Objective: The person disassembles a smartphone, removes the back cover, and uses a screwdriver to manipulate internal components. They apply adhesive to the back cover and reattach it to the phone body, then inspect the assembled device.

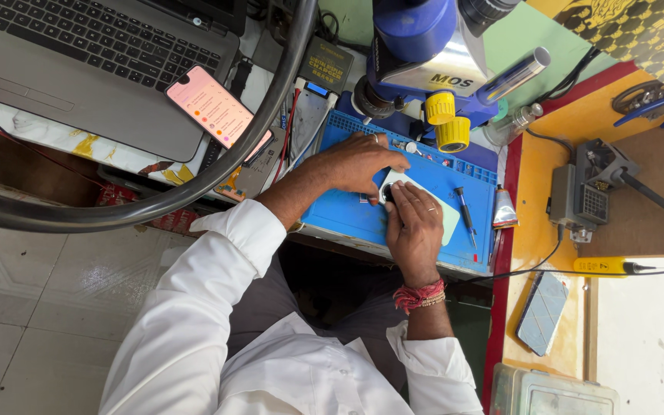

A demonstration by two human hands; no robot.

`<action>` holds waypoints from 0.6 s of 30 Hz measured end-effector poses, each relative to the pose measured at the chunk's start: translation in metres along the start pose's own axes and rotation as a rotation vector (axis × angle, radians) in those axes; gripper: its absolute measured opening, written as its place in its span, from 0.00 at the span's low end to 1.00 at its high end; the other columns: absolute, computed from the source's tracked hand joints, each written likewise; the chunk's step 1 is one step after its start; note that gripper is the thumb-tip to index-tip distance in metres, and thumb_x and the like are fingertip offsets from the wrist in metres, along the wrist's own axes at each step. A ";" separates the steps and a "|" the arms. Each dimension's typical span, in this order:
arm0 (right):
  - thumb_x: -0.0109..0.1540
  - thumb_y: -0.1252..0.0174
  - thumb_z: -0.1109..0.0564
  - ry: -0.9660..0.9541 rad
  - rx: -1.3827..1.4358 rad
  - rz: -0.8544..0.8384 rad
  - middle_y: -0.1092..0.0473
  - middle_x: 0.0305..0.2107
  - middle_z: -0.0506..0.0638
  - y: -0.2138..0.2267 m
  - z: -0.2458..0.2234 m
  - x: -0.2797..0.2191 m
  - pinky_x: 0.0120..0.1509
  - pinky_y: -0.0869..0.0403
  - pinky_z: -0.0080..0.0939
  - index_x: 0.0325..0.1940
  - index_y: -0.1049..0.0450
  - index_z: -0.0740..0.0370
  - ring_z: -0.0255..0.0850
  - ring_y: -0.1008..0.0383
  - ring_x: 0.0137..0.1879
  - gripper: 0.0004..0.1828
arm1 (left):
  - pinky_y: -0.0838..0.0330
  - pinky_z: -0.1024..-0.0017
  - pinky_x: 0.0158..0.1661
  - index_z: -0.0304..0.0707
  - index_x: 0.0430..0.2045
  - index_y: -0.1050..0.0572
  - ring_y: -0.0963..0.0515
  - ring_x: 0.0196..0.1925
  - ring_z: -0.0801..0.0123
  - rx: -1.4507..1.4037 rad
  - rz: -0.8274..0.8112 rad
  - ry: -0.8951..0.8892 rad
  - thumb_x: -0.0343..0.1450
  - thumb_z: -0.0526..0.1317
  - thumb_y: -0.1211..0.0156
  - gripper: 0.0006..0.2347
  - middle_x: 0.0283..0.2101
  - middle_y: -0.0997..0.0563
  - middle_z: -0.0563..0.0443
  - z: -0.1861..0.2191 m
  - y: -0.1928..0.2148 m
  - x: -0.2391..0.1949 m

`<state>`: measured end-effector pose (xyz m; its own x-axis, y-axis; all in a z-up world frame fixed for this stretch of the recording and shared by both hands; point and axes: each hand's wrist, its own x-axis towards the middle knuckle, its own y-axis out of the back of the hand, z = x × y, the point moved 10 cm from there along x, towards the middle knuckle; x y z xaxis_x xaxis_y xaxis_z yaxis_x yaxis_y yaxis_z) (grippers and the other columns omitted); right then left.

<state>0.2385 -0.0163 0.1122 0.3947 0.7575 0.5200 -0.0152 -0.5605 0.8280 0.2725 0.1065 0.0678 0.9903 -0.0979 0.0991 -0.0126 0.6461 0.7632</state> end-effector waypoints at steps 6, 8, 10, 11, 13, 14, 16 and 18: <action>0.67 0.41 0.59 0.034 -0.111 -0.119 0.24 0.55 0.56 -0.007 -0.002 -0.010 0.74 0.39 0.59 0.59 0.22 0.64 0.53 0.29 0.68 0.17 | 0.35 0.60 0.60 0.50 0.53 0.23 0.27 0.60 0.60 -0.036 0.019 -0.018 0.53 0.44 0.19 0.31 0.53 0.20 0.52 -0.001 0.002 -0.003; 0.67 0.42 0.57 0.023 -0.143 -0.109 0.26 0.58 0.58 -0.007 -0.008 -0.017 0.76 0.42 0.61 0.61 0.23 0.65 0.55 0.31 0.69 0.19 | 0.35 0.60 0.60 0.53 0.51 0.21 0.27 0.59 0.61 -0.028 0.006 -0.002 0.57 0.45 0.21 0.26 0.53 0.20 0.52 -0.002 0.000 -0.003; 0.67 0.44 0.56 0.009 -0.180 -0.101 0.27 0.60 0.58 -0.010 -0.012 -0.022 0.77 0.44 0.61 0.63 0.24 0.65 0.55 0.32 0.70 0.20 | 0.36 0.59 0.61 0.59 0.47 0.17 0.26 0.57 0.61 0.003 -0.046 0.066 0.61 0.45 0.24 0.19 0.52 0.20 0.50 -0.007 -0.007 -0.002; 0.68 0.44 0.56 0.001 -0.201 -0.096 0.27 0.61 0.58 -0.011 -0.013 -0.024 0.78 0.45 0.61 0.63 0.25 0.65 0.55 0.33 0.71 0.20 | 0.36 0.59 0.60 0.60 0.44 0.16 0.26 0.57 0.62 0.027 -0.042 0.040 0.61 0.45 0.25 0.17 0.52 0.19 0.55 -0.003 -0.006 0.000; 0.69 0.45 0.56 -0.010 -0.221 -0.094 0.28 0.62 0.57 -0.012 -0.013 -0.027 0.78 0.45 0.61 0.64 0.25 0.64 0.55 0.33 0.72 0.19 | 0.35 0.59 0.59 0.61 0.39 0.15 0.26 0.58 0.65 0.071 -0.040 -0.012 0.63 0.44 0.28 0.12 0.52 0.16 0.65 0.006 -0.009 0.001; 0.69 0.45 0.56 -0.011 -0.221 -0.089 0.28 0.62 0.56 -0.013 -0.013 -0.027 0.78 0.45 0.61 0.63 0.25 0.63 0.55 0.33 0.72 0.19 | 0.34 0.59 0.58 0.61 0.39 0.15 0.26 0.58 0.65 0.083 -0.034 -0.007 0.63 0.44 0.28 0.12 0.52 0.16 0.65 0.007 -0.009 0.002; 0.69 0.44 0.56 -0.014 -0.216 -0.095 0.27 0.61 0.55 -0.012 -0.010 -0.025 0.77 0.44 0.61 0.63 0.24 0.63 0.54 0.32 0.71 0.19 | 0.33 0.60 0.57 0.60 0.39 0.15 0.25 0.57 0.65 0.107 -0.018 0.003 0.63 0.43 0.28 0.12 0.52 0.17 0.65 0.009 -0.008 0.002; 0.67 0.43 0.57 -0.013 -0.203 -0.112 0.26 0.60 0.54 -0.010 -0.008 -0.022 0.75 0.42 0.62 0.62 0.24 0.63 0.54 0.31 0.69 0.19 | 0.35 0.57 0.57 0.58 0.39 0.15 0.26 0.57 0.66 0.116 -0.017 0.029 0.61 0.42 0.27 0.13 0.51 0.16 0.65 0.010 -0.008 0.000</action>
<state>0.2227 -0.0243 0.0945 0.4159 0.8060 0.4211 -0.1544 -0.3938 0.9062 0.2713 0.0938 0.0679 0.9940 -0.0852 0.0687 -0.0103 0.5521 0.8337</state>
